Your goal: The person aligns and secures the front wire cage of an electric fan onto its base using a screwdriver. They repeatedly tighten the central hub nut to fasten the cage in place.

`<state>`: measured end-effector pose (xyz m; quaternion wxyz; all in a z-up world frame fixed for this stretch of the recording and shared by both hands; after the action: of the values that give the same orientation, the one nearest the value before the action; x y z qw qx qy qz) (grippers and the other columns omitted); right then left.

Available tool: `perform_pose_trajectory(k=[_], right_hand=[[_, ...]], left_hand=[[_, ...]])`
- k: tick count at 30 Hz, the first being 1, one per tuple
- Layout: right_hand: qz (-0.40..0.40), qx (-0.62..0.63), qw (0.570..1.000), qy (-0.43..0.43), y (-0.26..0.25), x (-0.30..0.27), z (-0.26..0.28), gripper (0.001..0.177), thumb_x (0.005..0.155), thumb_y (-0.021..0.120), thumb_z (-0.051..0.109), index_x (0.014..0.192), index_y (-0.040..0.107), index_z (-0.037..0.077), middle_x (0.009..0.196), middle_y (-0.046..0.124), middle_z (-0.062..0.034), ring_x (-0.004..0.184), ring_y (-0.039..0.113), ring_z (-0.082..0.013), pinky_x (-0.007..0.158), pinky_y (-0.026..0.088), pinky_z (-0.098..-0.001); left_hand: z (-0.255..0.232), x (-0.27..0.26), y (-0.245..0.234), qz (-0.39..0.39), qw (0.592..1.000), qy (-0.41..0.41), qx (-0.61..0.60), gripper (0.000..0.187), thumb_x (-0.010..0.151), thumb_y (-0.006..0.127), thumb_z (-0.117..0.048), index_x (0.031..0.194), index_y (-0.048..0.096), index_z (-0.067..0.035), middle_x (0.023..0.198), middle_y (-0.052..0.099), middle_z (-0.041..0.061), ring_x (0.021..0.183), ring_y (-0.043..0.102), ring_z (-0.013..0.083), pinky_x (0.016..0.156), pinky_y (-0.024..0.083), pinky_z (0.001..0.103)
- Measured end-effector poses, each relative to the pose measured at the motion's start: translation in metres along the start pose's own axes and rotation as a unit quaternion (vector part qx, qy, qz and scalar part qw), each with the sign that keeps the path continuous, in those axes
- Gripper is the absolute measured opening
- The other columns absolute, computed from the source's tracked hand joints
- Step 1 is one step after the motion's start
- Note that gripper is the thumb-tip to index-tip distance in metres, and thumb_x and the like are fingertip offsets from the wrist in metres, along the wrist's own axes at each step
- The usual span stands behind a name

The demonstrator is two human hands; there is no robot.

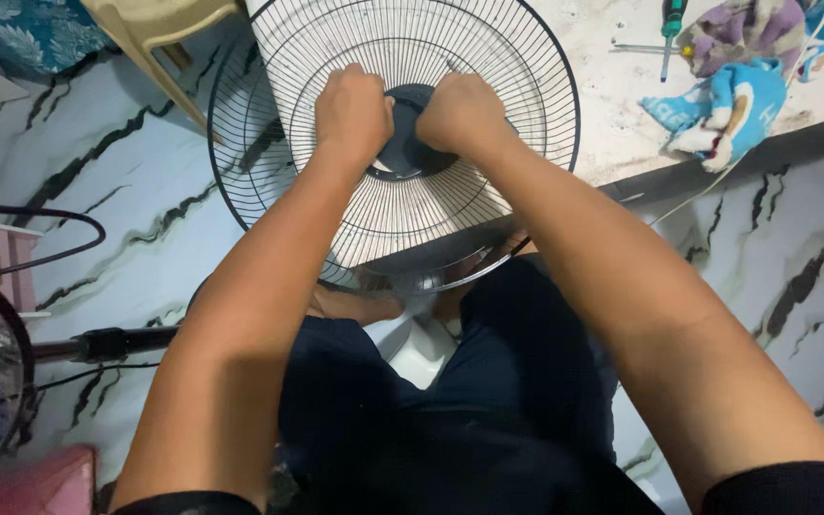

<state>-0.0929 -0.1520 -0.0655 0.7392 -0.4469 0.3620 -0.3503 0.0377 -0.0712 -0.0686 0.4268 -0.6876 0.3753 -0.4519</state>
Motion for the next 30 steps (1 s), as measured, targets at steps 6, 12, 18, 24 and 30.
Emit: perform_pose_trajectory(k=[6,12,18,24,30], right_hand=[[0.009,0.004,1.0,-0.013,-0.005,-0.006,0.003,0.024,0.077,0.072,0.018,0.091,0.076,-0.001,0.094,0.074,-0.0229,0.087,0.075,-0.0324,0.079,0.06,-0.0402],[0.014,-0.038,0.999,-0.029,-0.008,-0.007,0.008,0.027,0.079,0.071,0.02,0.096,0.076,-0.002,0.1,0.075,-0.0231,0.094,0.075,-0.0343,0.082,0.061,-0.0418],[-0.02,-0.084,0.995,-0.041,-0.007,-0.008,0.018,0.034,0.074,0.077,0.022,0.099,0.074,-0.001,0.101,0.072,-0.0214,0.095,0.072,-0.0339,0.081,0.058,-0.0415],[-0.046,-0.095,0.988,-0.114,0.004,-0.012,0.024,0.028,0.078,0.074,0.016,0.101,0.074,0.001,0.1,0.073,-0.0212,0.093,0.074,-0.036,0.081,0.06,-0.0424],[-0.076,-0.025,0.993,-0.087,-0.001,-0.013,0.023,0.031,0.071,0.075,0.016,0.1,0.072,0.005,0.098,0.072,-0.0207,0.095,0.071,-0.0363,0.081,0.057,-0.0442]], left_hand=[[0.0,0.006,0.003,0.049,0.998,-0.027,0.008,0.028,0.087,0.078,-0.027,0.093,0.076,-0.001,0.106,0.067,0.019,0.104,0.063,0.037,0.085,0.055,0.046],[-0.003,0.005,0.006,0.069,0.997,-0.003,0.037,0.024,0.091,0.073,-0.023,0.096,0.076,0.0,0.107,0.066,0.019,0.105,0.064,0.0365,0.086,0.055,0.046],[-0.004,0.006,0.012,0.052,0.995,0.044,0.067,0.019,0.084,0.074,-0.016,0.092,0.076,0.001,0.105,0.067,0.019,0.102,0.065,0.0354,0.082,0.058,0.043],[-0.003,0.007,0.015,0.035,0.993,0.085,0.072,0.012,0.082,0.072,-0.011,0.089,0.078,-0.003,0.102,0.069,0.017,0.097,0.067,0.0353,0.079,0.059,0.044],[-0.003,0.01,0.01,0.023,0.995,0.083,0.057,0.015,0.079,0.075,-0.016,0.086,0.078,-0.004,0.097,0.068,0.019,0.094,0.067,0.0365,0.077,0.058,0.046]])
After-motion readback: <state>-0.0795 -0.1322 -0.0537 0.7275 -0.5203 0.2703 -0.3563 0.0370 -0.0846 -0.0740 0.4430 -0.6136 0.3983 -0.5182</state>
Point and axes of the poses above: each hand's wrist, its own x-axis towards the middle knuckle, its own y-axis out of the palm, z = x × y, the point moved 6 cm from there along x, towards the middle knuckle
